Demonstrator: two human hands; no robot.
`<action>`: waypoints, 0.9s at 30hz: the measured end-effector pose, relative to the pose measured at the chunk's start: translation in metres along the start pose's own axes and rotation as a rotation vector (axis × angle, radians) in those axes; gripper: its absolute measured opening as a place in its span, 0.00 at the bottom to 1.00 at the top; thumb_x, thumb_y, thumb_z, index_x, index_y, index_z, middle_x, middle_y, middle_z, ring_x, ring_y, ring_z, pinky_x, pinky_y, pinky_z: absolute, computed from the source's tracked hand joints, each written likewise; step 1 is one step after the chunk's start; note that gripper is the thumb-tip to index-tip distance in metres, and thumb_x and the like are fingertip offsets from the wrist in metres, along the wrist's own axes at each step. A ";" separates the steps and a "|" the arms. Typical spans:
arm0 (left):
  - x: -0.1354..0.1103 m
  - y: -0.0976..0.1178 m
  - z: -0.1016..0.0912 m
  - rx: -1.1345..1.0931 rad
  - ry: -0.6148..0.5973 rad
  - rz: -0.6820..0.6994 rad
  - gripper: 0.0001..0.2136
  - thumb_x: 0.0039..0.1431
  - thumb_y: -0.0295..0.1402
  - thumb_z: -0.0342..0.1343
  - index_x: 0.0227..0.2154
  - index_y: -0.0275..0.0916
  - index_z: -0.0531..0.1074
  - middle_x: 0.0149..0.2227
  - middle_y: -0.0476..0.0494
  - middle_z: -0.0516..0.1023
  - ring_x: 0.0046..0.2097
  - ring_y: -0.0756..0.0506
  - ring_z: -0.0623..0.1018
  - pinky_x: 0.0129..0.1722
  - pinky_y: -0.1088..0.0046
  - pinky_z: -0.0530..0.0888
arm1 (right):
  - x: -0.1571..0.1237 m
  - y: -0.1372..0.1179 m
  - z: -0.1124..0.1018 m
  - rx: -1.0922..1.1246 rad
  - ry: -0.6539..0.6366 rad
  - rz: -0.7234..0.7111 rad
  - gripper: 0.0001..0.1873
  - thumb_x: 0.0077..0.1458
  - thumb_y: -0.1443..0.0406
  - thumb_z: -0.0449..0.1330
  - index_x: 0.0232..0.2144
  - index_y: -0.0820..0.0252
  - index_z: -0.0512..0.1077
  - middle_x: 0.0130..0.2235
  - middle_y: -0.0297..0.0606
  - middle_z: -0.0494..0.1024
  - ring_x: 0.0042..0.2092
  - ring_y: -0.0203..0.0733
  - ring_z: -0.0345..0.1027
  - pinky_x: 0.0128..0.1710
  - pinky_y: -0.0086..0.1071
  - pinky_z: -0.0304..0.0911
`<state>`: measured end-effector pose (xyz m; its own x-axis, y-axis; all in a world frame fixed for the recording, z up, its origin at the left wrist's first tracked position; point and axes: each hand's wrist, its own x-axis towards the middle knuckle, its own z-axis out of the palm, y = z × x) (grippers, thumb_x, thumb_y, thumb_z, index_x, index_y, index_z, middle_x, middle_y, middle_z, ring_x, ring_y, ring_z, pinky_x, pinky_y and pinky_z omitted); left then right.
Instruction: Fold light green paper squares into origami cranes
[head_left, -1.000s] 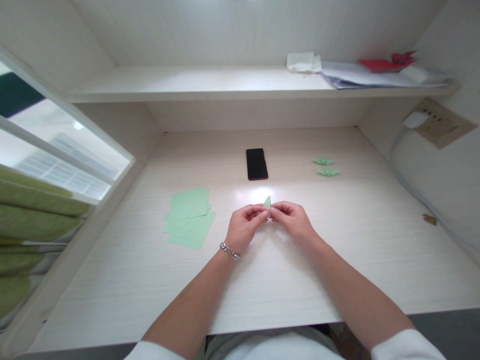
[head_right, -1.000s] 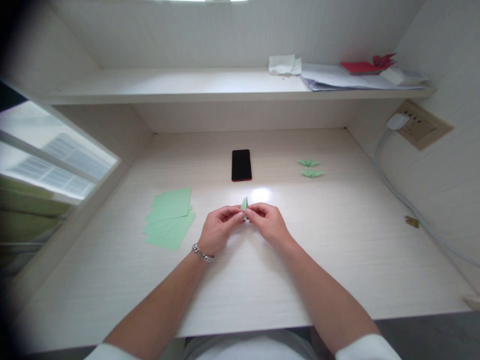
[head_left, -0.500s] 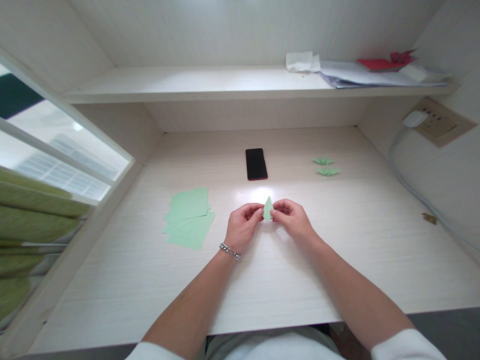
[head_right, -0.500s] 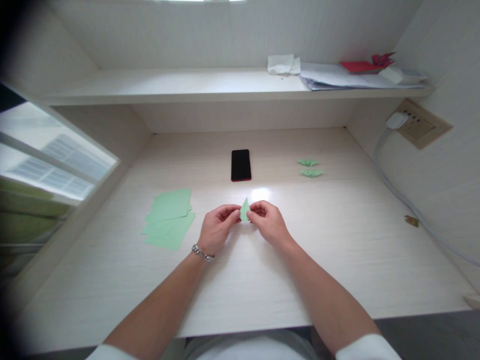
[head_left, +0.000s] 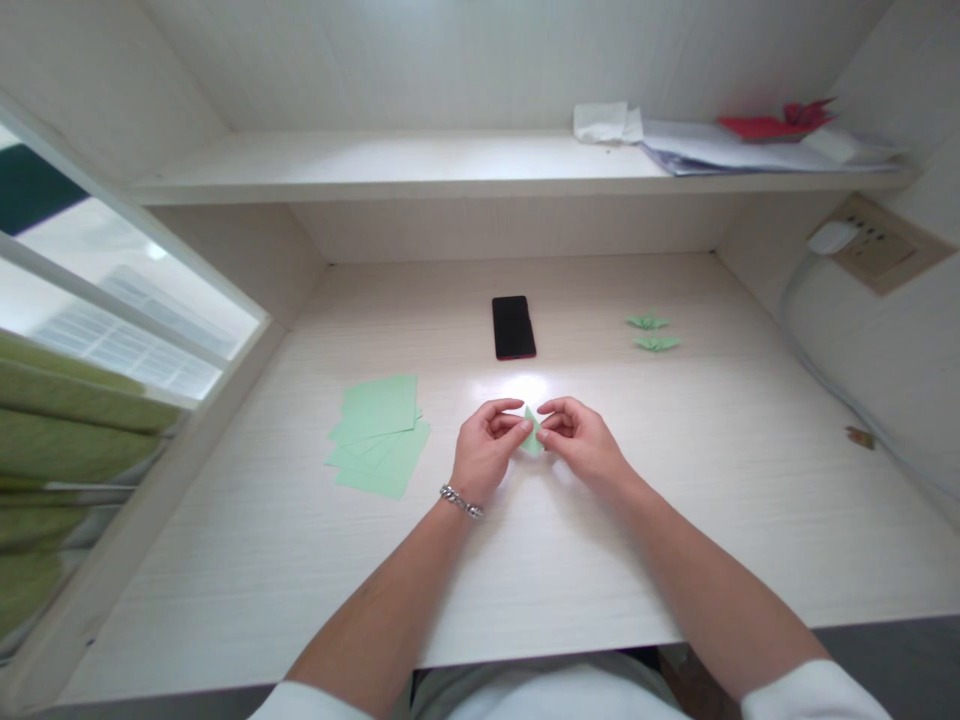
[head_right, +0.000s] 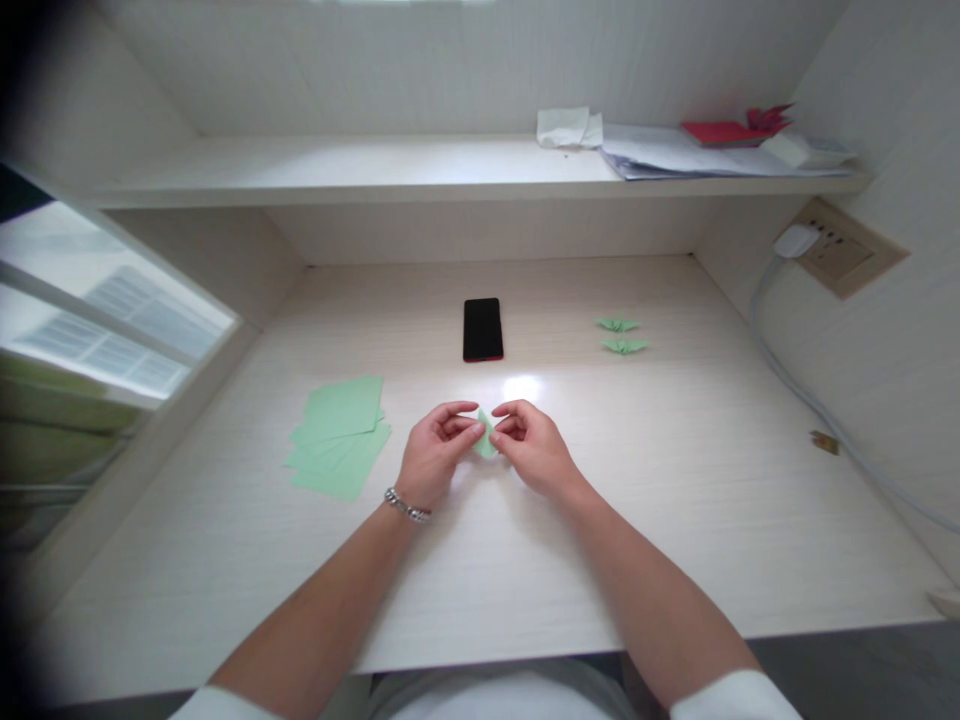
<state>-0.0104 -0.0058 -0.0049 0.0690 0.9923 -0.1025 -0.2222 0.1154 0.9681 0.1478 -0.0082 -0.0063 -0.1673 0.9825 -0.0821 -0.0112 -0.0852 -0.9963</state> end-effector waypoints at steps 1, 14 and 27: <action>0.000 0.000 0.000 -0.011 0.007 0.000 0.20 0.43 0.34 0.67 0.41 0.36 0.71 0.30 0.44 0.79 0.32 0.48 0.78 0.33 0.73 0.74 | 0.000 0.000 0.001 0.006 -0.001 0.012 0.17 0.47 0.60 0.65 0.39 0.59 0.69 0.29 0.35 0.75 0.29 0.38 0.69 0.30 0.31 0.65; 0.000 0.000 -0.001 -0.030 0.004 -0.107 0.14 0.42 0.36 0.67 0.32 0.34 0.78 0.30 0.41 0.79 0.28 0.49 0.75 0.28 0.72 0.72 | -0.003 -0.008 0.000 -0.262 0.003 -0.100 0.09 0.52 0.59 0.59 0.28 0.59 0.72 0.29 0.35 0.74 0.31 0.38 0.66 0.32 0.31 0.61; -0.002 0.002 -0.001 0.144 0.022 0.049 0.11 0.45 0.37 0.66 0.29 0.36 0.78 0.31 0.42 0.79 0.32 0.48 0.75 0.34 0.71 0.72 | -0.008 -0.018 0.001 -0.371 0.012 -0.176 0.07 0.54 0.62 0.57 0.29 0.58 0.72 0.29 0.34 0.74 0.31 0.38 0.66 0.32 0.31 0.60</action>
<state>-0.0124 -0.0076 -0.0032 0.0397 0.9975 -0.0578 -0.0827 0.0609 0.9947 0.1479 -0.0147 0.0124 -0.1828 0.9788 0.0922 0.3183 0.1477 -0.9364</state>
